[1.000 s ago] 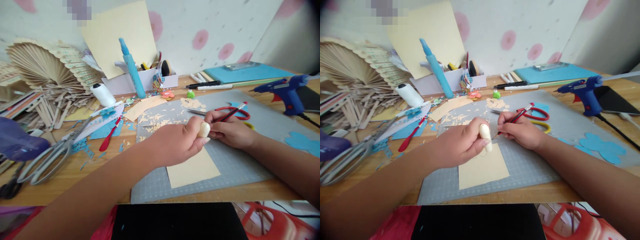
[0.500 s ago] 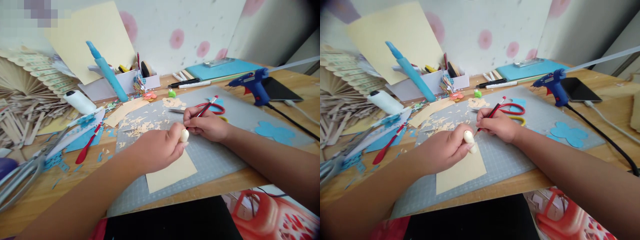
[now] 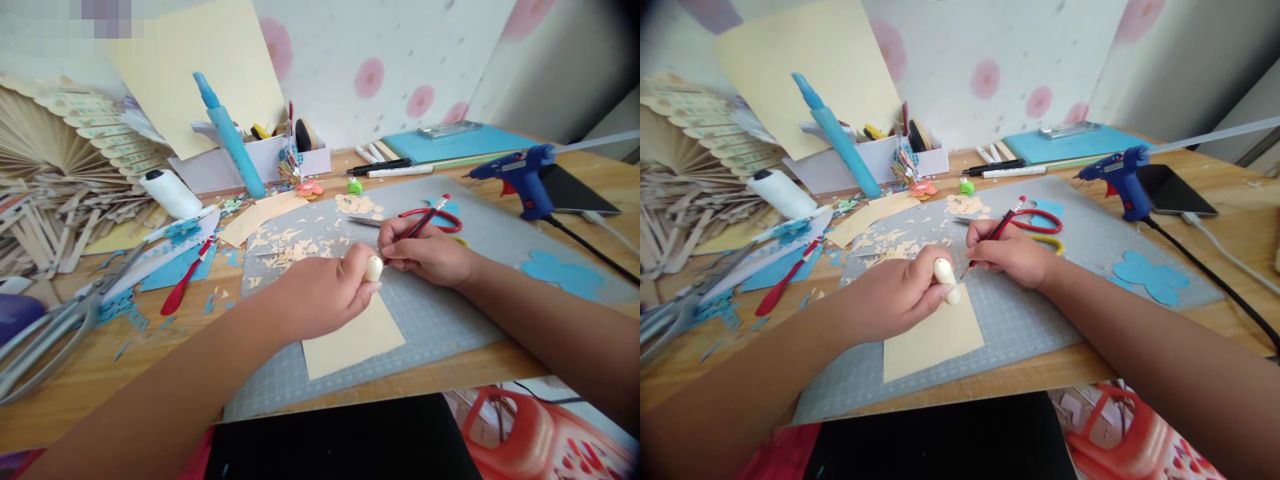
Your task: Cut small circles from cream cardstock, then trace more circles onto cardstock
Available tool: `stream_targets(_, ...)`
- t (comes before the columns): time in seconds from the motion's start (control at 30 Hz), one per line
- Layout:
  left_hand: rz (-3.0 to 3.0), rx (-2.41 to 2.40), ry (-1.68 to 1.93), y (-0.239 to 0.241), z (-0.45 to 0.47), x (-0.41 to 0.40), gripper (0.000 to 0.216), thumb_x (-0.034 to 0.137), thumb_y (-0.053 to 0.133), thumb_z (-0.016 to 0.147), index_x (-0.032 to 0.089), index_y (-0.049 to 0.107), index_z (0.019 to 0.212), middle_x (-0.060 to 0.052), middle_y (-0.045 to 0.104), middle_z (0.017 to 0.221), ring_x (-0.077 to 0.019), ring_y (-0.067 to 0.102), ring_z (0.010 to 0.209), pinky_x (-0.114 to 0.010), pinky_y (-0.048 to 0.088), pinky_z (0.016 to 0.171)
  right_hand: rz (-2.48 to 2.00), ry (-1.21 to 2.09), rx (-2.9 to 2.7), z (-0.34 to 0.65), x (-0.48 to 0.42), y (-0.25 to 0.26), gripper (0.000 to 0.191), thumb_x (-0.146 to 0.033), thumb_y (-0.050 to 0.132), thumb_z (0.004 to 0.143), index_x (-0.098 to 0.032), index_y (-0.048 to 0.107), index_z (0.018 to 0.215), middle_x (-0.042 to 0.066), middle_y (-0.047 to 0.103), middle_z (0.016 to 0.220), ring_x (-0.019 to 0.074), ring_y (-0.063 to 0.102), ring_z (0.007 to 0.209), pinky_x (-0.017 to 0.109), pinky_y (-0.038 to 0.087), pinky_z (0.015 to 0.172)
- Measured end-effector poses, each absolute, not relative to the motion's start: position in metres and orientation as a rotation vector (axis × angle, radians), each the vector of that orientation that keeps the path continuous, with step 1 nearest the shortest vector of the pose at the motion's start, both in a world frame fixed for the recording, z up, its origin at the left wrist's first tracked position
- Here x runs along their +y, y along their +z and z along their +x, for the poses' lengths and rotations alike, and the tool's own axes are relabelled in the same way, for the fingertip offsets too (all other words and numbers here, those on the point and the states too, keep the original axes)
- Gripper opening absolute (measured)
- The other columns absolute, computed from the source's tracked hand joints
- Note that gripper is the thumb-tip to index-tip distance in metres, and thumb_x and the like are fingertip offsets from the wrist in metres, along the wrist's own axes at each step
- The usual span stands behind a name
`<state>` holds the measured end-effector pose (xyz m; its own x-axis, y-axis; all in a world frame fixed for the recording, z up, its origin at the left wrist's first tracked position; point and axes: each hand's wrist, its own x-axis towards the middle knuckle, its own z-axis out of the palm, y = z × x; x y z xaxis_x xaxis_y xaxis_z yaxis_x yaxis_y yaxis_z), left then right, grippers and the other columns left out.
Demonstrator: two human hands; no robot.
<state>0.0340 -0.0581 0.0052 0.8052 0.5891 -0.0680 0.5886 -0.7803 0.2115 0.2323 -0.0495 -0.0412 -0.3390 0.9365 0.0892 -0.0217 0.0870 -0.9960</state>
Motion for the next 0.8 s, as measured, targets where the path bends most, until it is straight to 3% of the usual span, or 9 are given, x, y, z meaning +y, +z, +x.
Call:
stream_targets(0.2,2.78,0.939,0.013,0.003,0.035,-0.058,0.02,0.035,0.029,0.091,0.021,0.034,0.104,-0.003,0.061,0.068,-0.0239,0.059,0.056,-0.033,0.043,0.051,-0.973,1.354,-1.659,0.231,-0.056,-0.035,0.015,-0.016,0.065,0.067,-0.02,0.053,0.059,-0.006,0.048,0.052,0.0093,0.041,0.049,0.023,0.03,0.047)
stream_targets(0.53,2.727,0.96,-0.029,0.005,0.036,-0.06,0.02,0.037,0.028,0.091,0.02,0.032,0.102,-0.006,0.064,0.074,-0.0231,0.06,0.06,-0.032,0.043,0.052,-0.957,1.362,-1.909,0.231,-0.059,-0.033,0.02,-0.029,0.071,0.07,-0.018,0.055,0.064,-0.004,0.053,0.061,0.012,0.047,0.058,0.024,0.039,0.054)
stream_targets(0.8,2.695,0.941,-0.05,0.006,0.037,-0.059,0.021,0.038,0.027,0.091,0.021,0.031,0.102,-0.004,0.06,0.069,-0.0246,0.059,0.059,-0.034,0.044,0.052,-0.971,1.321,-1.929,0.232,-0.058,-0.033,0.026,-0.035,0.068,0.074,-0.02,0.05,0.065,-0.006,0.047,0.059,0.0115,0.042,0.056,0.024,0.035,0.053)
